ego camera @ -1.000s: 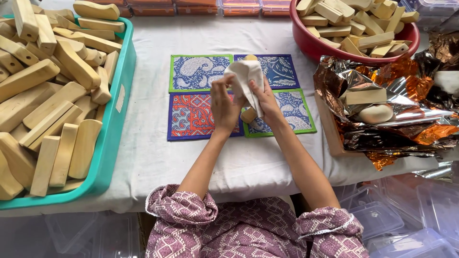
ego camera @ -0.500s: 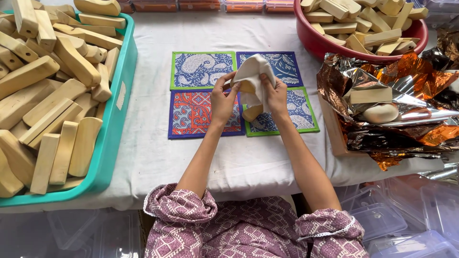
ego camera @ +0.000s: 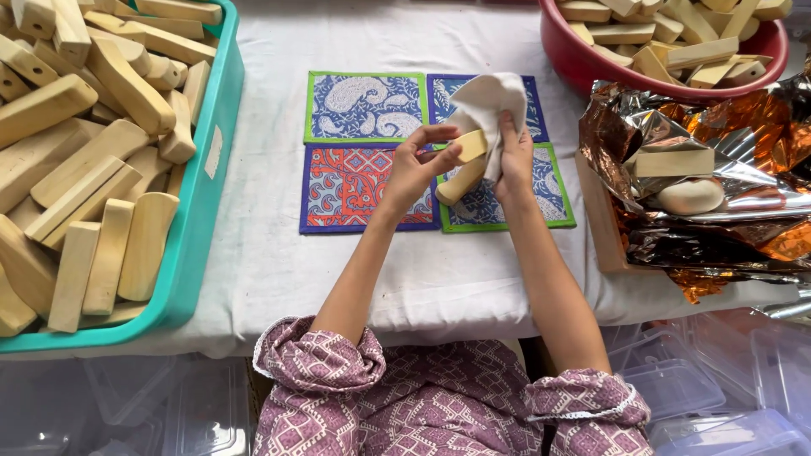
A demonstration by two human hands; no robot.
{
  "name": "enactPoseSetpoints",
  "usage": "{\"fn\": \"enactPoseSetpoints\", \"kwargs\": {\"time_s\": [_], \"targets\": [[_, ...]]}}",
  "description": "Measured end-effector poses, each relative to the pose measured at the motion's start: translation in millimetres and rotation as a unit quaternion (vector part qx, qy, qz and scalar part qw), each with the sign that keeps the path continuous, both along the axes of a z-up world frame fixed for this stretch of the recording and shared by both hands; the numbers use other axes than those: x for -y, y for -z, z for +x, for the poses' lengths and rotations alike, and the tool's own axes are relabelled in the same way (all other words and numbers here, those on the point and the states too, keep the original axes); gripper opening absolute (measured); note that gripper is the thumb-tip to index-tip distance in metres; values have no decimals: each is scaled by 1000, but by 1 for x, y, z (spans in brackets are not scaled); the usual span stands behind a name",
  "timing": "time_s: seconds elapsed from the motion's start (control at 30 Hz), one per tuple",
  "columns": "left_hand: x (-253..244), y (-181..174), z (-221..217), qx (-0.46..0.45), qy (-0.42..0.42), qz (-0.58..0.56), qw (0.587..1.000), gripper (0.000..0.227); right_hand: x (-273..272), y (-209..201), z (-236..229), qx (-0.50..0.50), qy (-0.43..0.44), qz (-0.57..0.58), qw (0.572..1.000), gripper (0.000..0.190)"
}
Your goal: The person wipes wooden blocks with a white cloth and then wraps them individually in orange foil. They handle the blocks from a red bowl and place the wrapped items on the table.
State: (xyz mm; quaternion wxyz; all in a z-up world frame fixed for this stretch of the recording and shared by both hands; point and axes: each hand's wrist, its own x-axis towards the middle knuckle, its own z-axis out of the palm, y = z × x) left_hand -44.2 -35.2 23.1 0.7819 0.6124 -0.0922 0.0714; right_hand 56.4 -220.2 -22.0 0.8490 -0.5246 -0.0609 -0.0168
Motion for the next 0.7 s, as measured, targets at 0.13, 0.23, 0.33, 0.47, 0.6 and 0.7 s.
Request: {"fn": "enactPoseSetpoints", "kwargs": {"time_s": [0.13, 0.23, 0.33, 0.47, 0.6, 0.7], "targets": [[0, -3, -4, 35, 55, 37, 997, 59, 3, 1, 5, -44, 2, 86, 995, 38], [5, -10, -10, 65, 16, 85, 994, 73, 1, -1, 3, -74, -20, 94, 993, 45], [7, -17, -15, 99, -116, 268, 951, 85, -4, 2, 2, -100, -37, 133, 985, 45], [9, 0, -10, 163, -212, 353, 896, 98, -14, -3, -11, -76, -69, 74, 992, 45], [8, -1, -7, 178, -295, 365, 865, 101, -23, -13, -21, -18, -124, 20, 992, 43], [3, 12, -1, 185, -276, 374, 866, 98, -26, -15, -27, -22, -166, 1, 986, 44]]}}
